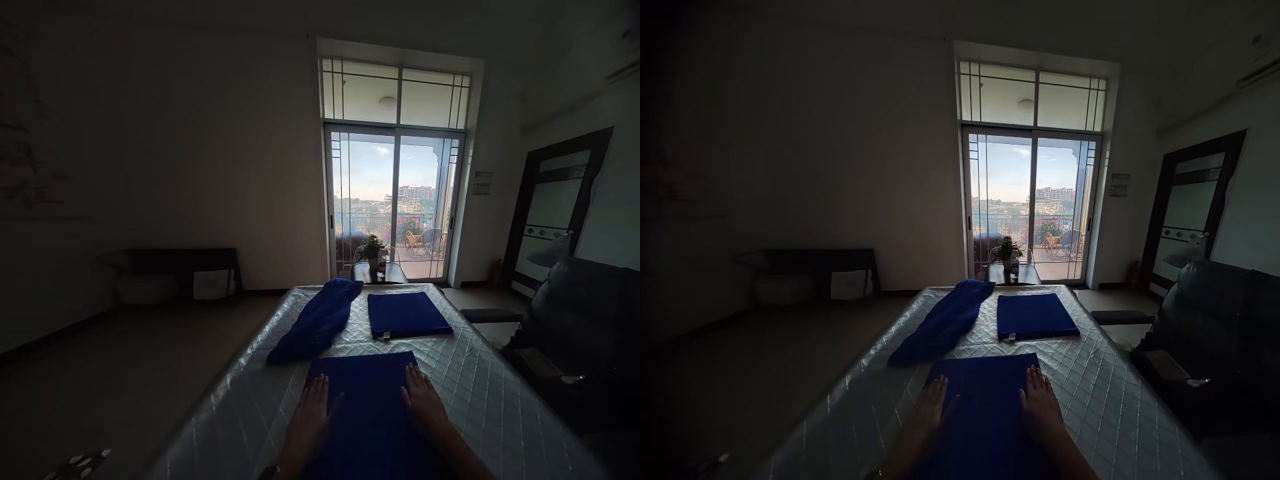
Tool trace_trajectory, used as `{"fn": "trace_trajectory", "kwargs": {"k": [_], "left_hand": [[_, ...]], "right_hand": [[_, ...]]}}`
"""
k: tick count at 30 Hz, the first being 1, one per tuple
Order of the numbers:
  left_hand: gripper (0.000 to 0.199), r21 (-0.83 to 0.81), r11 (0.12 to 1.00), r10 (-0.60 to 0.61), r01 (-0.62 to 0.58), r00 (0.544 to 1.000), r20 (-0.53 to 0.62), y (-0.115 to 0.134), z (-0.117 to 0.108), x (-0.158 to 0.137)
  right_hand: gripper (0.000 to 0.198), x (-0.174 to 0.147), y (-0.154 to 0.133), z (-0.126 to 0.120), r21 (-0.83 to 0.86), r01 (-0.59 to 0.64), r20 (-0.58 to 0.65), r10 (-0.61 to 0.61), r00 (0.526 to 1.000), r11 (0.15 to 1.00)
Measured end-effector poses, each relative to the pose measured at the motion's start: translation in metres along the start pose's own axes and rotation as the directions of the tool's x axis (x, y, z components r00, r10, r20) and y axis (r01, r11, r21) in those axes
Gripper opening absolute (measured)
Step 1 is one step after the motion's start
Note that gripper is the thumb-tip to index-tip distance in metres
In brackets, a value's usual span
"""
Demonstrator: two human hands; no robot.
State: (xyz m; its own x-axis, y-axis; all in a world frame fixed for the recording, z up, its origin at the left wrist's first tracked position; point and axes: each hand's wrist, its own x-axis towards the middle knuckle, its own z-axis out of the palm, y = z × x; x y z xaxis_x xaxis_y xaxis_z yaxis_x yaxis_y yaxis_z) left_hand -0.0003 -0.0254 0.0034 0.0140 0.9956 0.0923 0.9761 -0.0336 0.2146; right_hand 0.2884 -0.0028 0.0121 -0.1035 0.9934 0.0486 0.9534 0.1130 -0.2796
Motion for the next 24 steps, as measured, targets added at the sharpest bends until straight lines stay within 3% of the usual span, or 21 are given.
{"fn": "trace_trajectory", "kwargs": {"k": [11,20,24], "left_hand": [[0.078,-0.007,0.999,0.032,-0.032,0.999,-0.043,-0.004,0.002,-0.002],[0.076,-0.001,1.000,0.009,-0.009,1.000,-0.020,-0.001,0.001,-0.002],[0.069,0.060,0.998,0.036,-0.031,0.996,-0.081,-0.005,0.010,0.000]], "right_hand": [[0.065,-0.022,-0.006,-0.008,-0.109,0.002,-0.012,-0.003,1.000,0.994],[0.067,-0.040,0.001,-0.005,0.059,0.029,-0.012,-0.028,1.000,0.998],[0.071,-0.041,0.003,-0.008,0.099,0.038,0.008,-0.039,0.999,0.994]]}}
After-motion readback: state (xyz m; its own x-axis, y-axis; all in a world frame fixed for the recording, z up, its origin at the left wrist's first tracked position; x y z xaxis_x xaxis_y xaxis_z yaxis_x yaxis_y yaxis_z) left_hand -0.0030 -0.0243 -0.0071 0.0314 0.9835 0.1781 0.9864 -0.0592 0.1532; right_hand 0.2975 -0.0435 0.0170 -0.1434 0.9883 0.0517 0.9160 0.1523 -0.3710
